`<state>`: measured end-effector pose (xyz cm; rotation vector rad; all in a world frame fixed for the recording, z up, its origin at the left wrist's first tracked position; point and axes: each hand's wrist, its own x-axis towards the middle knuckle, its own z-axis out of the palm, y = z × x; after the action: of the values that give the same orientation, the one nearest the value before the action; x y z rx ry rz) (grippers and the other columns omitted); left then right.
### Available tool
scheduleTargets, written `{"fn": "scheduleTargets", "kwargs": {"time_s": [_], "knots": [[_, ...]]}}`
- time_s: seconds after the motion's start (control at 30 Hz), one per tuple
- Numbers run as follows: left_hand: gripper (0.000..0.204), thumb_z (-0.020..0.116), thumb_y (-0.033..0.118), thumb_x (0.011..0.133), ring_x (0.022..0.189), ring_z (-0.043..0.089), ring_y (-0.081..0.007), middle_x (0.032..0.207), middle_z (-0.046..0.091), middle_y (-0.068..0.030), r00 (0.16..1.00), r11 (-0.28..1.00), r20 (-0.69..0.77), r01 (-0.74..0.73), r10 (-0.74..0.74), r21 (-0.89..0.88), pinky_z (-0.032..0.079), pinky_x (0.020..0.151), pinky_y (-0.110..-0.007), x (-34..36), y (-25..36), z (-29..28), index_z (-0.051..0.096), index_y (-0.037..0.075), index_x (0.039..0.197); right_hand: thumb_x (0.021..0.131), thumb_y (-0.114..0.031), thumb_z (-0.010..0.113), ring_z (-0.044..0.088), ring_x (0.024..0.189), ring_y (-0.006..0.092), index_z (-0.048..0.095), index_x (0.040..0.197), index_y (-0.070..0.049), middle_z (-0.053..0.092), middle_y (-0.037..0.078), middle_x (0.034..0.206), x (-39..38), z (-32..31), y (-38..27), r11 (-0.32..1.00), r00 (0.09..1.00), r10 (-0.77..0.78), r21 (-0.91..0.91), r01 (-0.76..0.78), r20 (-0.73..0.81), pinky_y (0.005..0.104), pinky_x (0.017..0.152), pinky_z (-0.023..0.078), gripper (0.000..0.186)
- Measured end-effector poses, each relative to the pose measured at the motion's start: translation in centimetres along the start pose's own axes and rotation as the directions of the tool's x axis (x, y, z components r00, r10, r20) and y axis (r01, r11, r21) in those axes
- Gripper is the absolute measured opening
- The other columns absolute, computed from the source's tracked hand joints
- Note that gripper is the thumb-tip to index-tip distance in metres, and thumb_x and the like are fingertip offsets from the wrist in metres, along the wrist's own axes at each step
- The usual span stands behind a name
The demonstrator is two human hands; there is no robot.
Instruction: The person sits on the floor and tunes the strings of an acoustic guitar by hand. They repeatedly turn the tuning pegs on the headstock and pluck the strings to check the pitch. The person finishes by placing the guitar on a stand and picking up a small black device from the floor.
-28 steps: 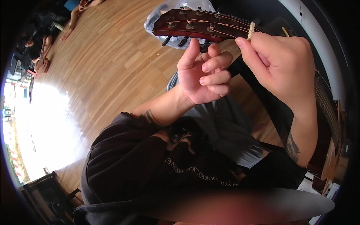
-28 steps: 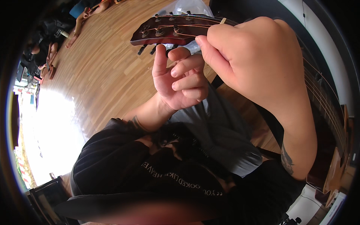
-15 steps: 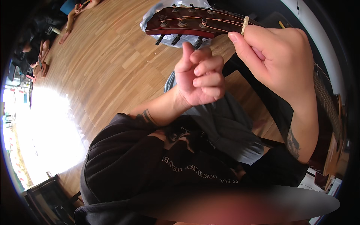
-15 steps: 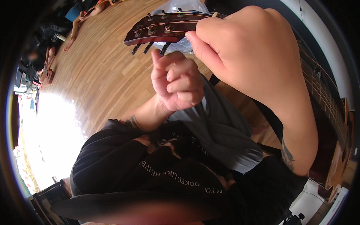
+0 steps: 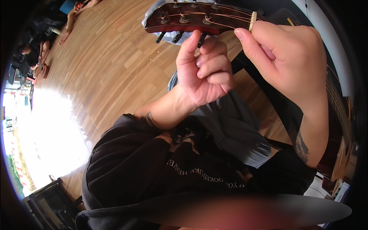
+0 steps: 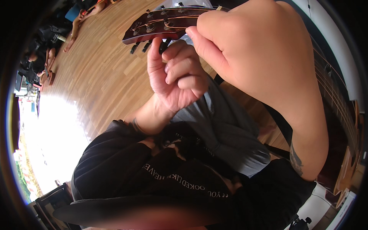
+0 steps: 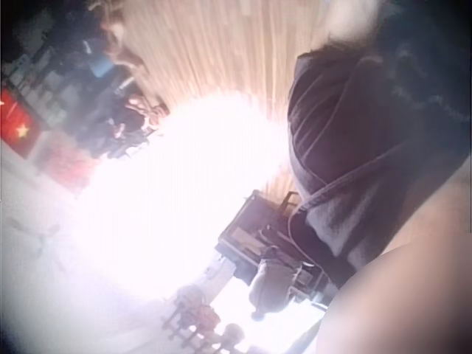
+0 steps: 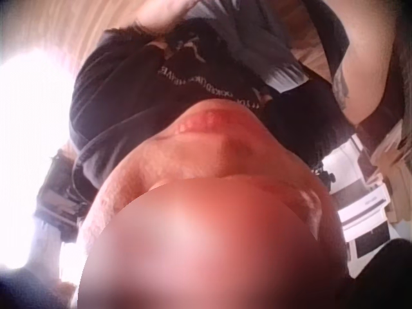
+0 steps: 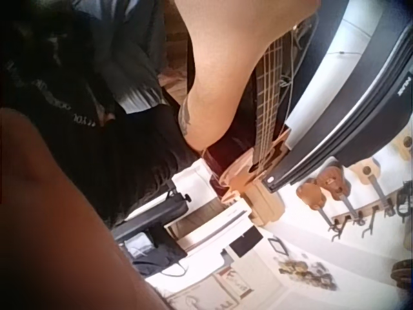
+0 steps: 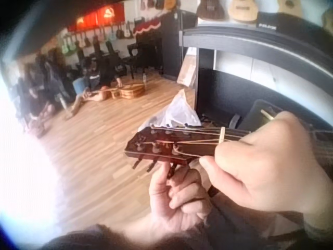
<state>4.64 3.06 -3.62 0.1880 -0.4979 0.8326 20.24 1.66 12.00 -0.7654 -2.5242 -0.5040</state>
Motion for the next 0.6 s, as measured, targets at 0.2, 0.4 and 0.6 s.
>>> {"fn": "scheduleTargets", "kwargs": {"time_s": [0.2,0.4,0.6], "knots": [[0.037,0.052,0.048,0.106,0.050,0.037,-0.0045,0.072,0.045,0.0071,0.998,0.993,0.064,0.009,-0.017,0.121,0.025,0.048,-0.023,-0.3,0.2,-0.5,0.058,0.015,0.089,0.091,-0.011,0.076,0.040,0.040,0.0205,0.052,0.064,-0.006,0.041,0.006,0.050,-0.7,0.6,-0.1,0.997,0.998,0.069,0.027,-0.069,0.001,0.0346,0.043,0.026,0.037],[0.033,0.040,0.044,0.111,0.047,0.041,-0.0043,0.079,0.049,0.0076,0.967,0.972,0.202,0.185,-0.154,-0.144,0.026,0.043,-0.021,-0.3,-0.2,0.0,0.063,0.020,0.107,0.091,-0.009,0.076,0.038,0.040,0.0206,0.051,0.064,-0.005,0.039,0.007,0.050,-0.2,0.1,0.1,1.000,1.000,0.022,0.016,-0.022,0.005,0.0346,0.043,0.025,0.037],[0.035,0.049,0.040,0.110,0.043,0.038,-0.0038,0.069,0.042,0.0047,0.972,0.955,0.193,0.181,-0.137,-0.236,0.023,0.042,-0.020,-0.3,-0.5,0.4,0.057,0.016,0.086,0.091,-0.008,0.076,0.037,0.040,0.0207,0.051,0.064,-0.005,0.039,0.007,0.050,-0.5,0.6,0.0,0.996,0.998,0.048,0.081,-0.045,-0.030,0.0348,0.043,0.024,0.037]]}}
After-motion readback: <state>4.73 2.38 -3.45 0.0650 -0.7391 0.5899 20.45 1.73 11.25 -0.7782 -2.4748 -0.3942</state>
